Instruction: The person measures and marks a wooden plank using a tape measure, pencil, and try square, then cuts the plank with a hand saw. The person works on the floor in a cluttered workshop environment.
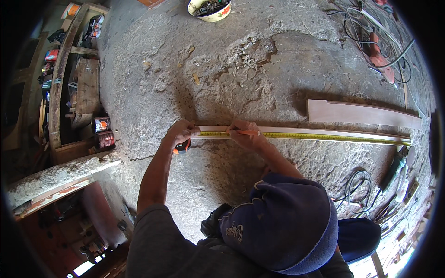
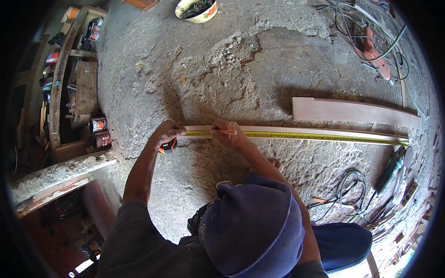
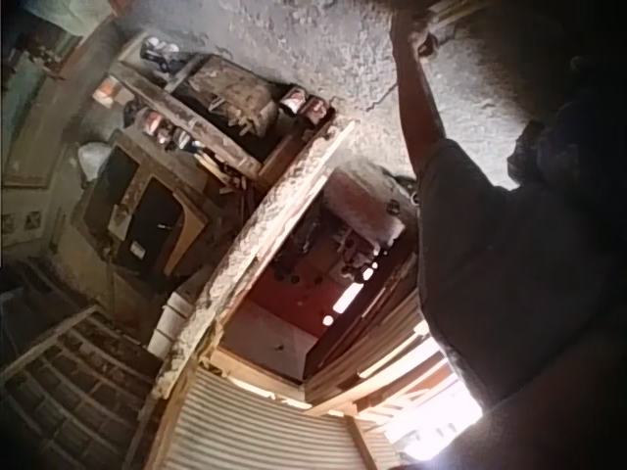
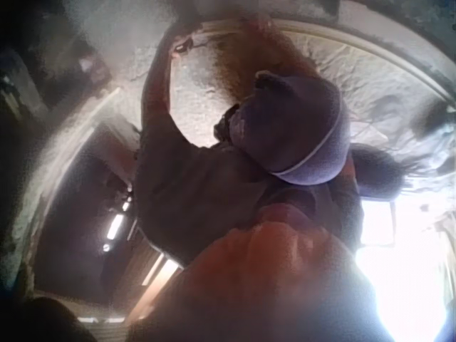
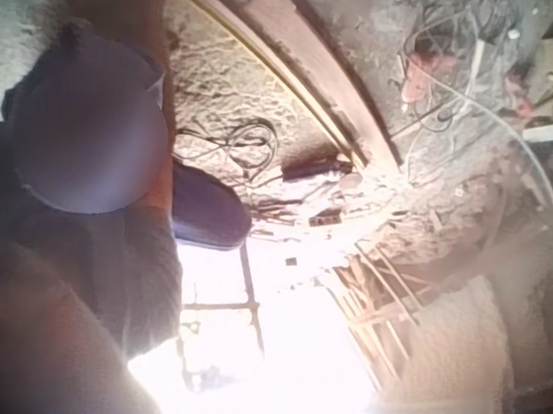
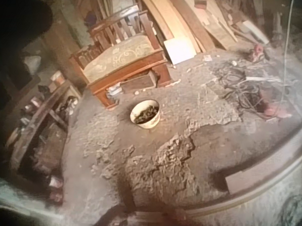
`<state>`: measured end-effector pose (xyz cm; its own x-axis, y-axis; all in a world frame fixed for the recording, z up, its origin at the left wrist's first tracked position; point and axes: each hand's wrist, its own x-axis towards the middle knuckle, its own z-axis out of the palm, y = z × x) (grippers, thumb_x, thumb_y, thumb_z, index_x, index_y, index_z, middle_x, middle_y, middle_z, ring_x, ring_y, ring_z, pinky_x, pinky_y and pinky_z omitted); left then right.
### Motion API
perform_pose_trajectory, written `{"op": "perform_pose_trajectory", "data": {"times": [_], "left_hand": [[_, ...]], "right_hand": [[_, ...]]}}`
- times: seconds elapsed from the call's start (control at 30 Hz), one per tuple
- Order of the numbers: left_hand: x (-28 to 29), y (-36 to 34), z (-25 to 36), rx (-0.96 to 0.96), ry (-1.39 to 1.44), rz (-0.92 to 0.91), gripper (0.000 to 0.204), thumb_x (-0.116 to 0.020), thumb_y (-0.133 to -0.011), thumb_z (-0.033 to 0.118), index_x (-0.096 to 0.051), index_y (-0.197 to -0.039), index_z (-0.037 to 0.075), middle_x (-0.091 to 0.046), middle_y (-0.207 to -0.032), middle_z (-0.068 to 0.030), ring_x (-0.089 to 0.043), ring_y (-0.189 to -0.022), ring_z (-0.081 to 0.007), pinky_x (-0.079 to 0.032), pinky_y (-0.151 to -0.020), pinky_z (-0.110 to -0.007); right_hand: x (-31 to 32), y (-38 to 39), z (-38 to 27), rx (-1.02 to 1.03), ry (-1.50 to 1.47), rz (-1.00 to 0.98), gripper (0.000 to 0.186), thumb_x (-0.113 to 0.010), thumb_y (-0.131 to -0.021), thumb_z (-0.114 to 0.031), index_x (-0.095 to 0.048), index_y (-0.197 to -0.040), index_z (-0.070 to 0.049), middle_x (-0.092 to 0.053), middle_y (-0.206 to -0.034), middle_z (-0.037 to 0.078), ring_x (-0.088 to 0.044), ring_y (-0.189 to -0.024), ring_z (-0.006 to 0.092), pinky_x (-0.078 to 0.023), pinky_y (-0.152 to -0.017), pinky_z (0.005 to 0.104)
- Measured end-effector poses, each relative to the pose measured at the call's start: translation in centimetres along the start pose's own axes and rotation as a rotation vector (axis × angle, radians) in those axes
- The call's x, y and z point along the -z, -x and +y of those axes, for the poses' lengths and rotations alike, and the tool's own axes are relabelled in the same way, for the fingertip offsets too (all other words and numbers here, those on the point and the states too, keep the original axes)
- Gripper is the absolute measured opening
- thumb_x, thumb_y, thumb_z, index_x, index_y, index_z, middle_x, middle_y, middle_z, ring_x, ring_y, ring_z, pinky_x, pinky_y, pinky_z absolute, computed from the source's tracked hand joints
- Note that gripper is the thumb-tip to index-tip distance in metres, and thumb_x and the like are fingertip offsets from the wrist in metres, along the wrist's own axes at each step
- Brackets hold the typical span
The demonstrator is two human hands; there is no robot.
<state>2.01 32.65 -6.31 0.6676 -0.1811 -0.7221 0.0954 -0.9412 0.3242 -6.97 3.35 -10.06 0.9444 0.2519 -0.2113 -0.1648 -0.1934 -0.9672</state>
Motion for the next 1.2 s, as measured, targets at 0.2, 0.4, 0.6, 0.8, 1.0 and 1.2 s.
{"op": "perform_pose_trajectory", "data": {"times": [0.2,0.4,0.6,0.8,1.0,1.2], "left_hand": [[0.24,0.26,0.63,0.059,-0.047,-0.016,0.031,-0.078,-0.085,0.037,-0.077,-0.089,0.006,-0.07,-0.075,-0.01,-0.065,-0.07,-0.0199,-0.05,-0.068,-0.039],[0.2,0.38,0.65,0.046,-0.042,-0.001,0.032,-0.078,-0.085,0.037,-0.077,-0.09,0.006,-0.07,-0.075,-0.0107,-0.066,-0.07,-0.0216,-0.05,-0.069,-0.039],[0.12,0.2,0.35,0.052,-0.019,-0.002,0.033,-0.078,-0.084,0.038,-0.077,-0.088,0.005,-0.071,-0.079,-0.0117,-0.067,-0.073,-0.0227,-0.051,-0.072,-0.038],[0.16,0.36,0.72,0.056,-0.032,-0.007,0.032,-0.078,-0.085,0.036,-0.077,-0.09,0.004,-0.069,-0.076,-0.0108,-0.065,-0.072,-0.021,-0.05,-0.072,-0.038],[0.29,0.25,0.61,0.034,-0.033,-0.023,0.03,-0.077,-0.086,0.034,-0.076,-0.093,0.004,-0.069,-0.077,-0.0102,-0.064,-0.073,-0.0202,-0.049,-0.071,-0.038],[0.19,0.51,0.89,0.026,-0.01,-0.003,0.03,-0.078,-0.086,0.033,-0.077,-0.094,0.004,-0.071,-0.082,-0.0109,-0.065,-0.075,-0.0214,-0.05,-0.074,-0.037]], "right_hand": [[0.09,0.07,-0.01,0.002,0.028,-0.006,0.018,-0.06,-0.091,-0.022,-0.062,-0.096,-0.004,-0.07,-0.081,0.018,-0.07,-0.075,0.0336,-0.055,-0.07,0.0433],[0.06,0.03,-0.01,-0.003,0.015,-0.006,0.018,-0.06,-0.091,-0.022,-0.062,-0.096,-0.004,-0.07,-0.081,0.018,-0.07,-0.075,0.033,-0.055,-0.07,0.0428],[0.02,0.13,-0.14,-0.007,-0.005,0.008,0.019,-0.061,-0.09,-0.021,-0.062,-0.095,-0.003,-0.07,-0.082,0.018,-0.07,-0.074,0.0323,-0.054,-0.069,0.0417],[0.0,0.06,-0.21,-0.031,0.015,0.002,0.019,-0.061,-0.091,-0.022,-0.062,-0.096,-0.004,-0.07,-0.081,0.018,-0.07,-0.074,0.0328,-0.054,-0.07,0.0426],[-0.05,0.0,-0.27,-0.035,0.037,0.013,0.018,-0.061,-0.09,-0.021,-0.063,-0.096,-0.004,-0.07,-0.081,0.018,-0.07,-0.076,0.034,-0.055,-0.07,0.0435],[-0.13,0.07,-0.08,-0.039,0.018,0.003,0.019,-0.061,-0.092,-0.022,-0.064,-0.097,-0.004,-0.07,-0.081,0.016,-0.07,-0.076,0.0306,-0.054,-0.071,0.0419]]}}
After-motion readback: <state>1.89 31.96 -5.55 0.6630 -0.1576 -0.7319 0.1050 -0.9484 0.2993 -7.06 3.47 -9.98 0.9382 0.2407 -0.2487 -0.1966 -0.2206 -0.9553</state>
